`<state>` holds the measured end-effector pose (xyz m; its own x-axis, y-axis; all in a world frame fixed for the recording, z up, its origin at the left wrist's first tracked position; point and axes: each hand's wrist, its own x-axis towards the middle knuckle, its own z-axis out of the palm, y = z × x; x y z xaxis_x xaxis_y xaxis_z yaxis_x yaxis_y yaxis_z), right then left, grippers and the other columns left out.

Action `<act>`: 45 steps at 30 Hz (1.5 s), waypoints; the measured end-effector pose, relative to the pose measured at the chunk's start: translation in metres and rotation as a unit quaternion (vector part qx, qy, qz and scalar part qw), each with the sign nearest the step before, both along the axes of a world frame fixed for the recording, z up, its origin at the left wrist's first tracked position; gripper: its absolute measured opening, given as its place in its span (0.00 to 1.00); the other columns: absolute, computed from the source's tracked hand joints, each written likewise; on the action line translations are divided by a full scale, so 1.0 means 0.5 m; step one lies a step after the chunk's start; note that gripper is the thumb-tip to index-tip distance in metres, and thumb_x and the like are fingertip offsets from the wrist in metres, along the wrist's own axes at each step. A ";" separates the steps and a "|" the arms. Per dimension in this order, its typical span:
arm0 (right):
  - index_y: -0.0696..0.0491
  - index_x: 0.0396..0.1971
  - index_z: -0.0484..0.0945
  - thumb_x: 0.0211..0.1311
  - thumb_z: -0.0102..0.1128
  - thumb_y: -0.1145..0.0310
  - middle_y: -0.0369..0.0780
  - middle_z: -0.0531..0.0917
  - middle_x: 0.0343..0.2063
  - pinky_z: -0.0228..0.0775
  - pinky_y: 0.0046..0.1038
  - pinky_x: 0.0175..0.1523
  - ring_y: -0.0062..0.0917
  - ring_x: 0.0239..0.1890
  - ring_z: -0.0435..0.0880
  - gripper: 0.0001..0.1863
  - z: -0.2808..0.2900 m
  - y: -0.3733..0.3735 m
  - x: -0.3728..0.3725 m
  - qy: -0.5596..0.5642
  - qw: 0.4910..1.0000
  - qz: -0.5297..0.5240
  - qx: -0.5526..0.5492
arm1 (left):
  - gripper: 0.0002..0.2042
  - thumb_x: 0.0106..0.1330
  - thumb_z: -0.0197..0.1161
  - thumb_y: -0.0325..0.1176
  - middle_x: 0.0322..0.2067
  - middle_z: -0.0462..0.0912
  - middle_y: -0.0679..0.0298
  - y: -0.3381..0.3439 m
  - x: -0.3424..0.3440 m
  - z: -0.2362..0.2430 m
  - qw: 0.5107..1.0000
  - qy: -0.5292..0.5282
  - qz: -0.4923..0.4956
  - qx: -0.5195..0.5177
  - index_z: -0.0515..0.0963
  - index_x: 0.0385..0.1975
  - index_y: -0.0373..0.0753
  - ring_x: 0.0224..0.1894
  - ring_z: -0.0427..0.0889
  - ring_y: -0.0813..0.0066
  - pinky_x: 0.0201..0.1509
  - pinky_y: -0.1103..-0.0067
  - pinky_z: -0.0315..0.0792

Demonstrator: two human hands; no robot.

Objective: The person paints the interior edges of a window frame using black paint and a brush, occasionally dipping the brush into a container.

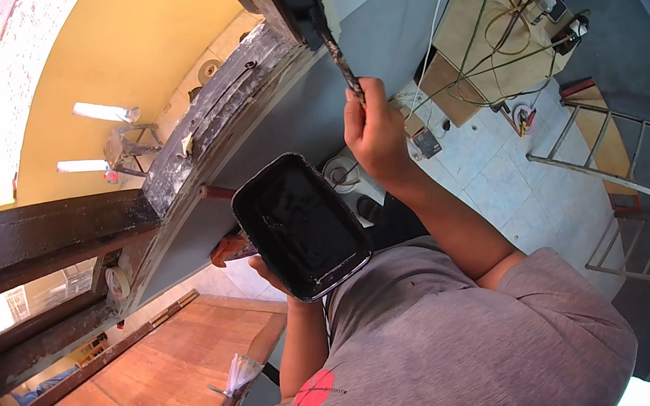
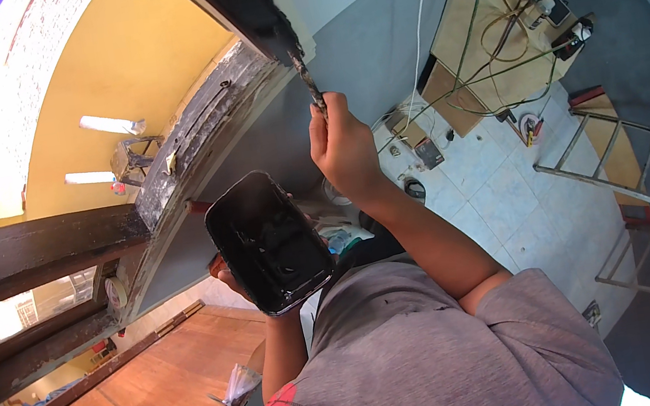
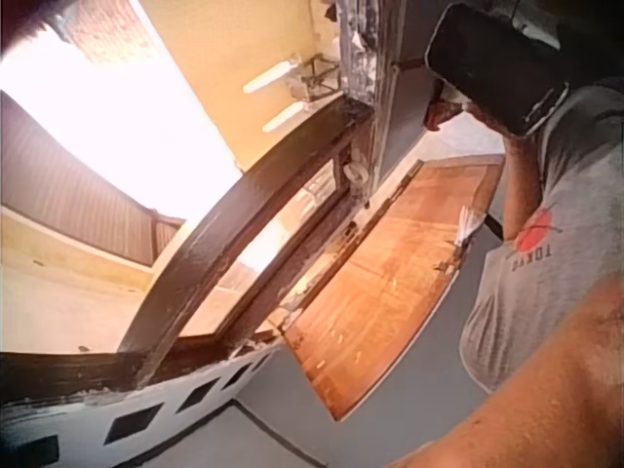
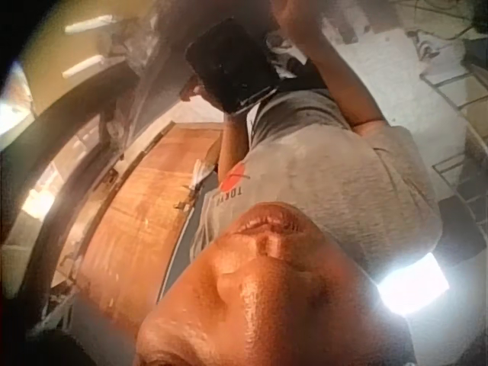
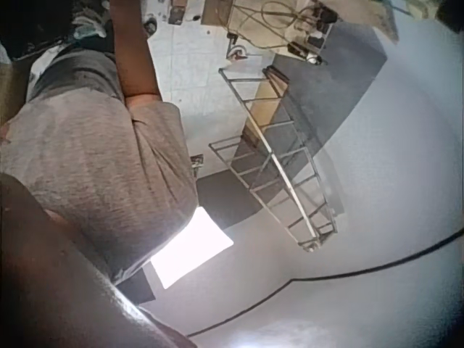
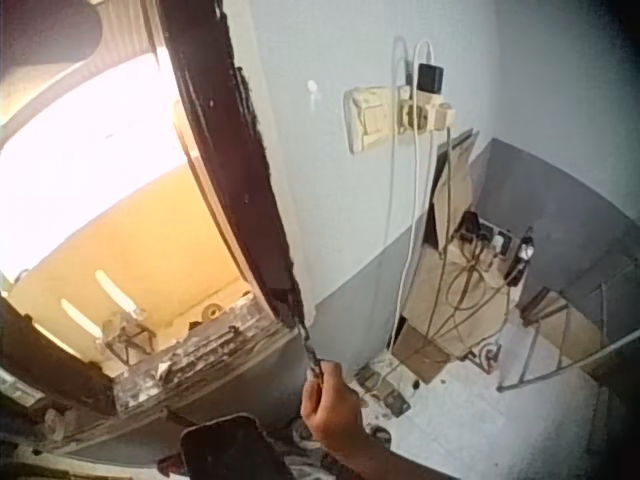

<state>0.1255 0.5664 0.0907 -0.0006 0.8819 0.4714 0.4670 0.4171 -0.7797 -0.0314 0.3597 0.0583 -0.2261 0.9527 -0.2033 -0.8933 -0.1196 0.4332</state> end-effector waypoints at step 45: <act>0.57 0.44 0.71 0.79 0.57 0.74 0.42 0.78 0.19 0.71 0.34 0.25 0.36 0.20 0.85 0.05 -0.036 -0.004 -0.002 -0.036 0.999 -0.029 -0.020 | 0.49 0.66 0.63 0.72 0.76 0.66 0.53 0.035 -0.037 0.003 0.999 0.009 -0.023 0.036 0.63 0.78 0.42 0.76 0.68 0.51 0.80 0.52 0.63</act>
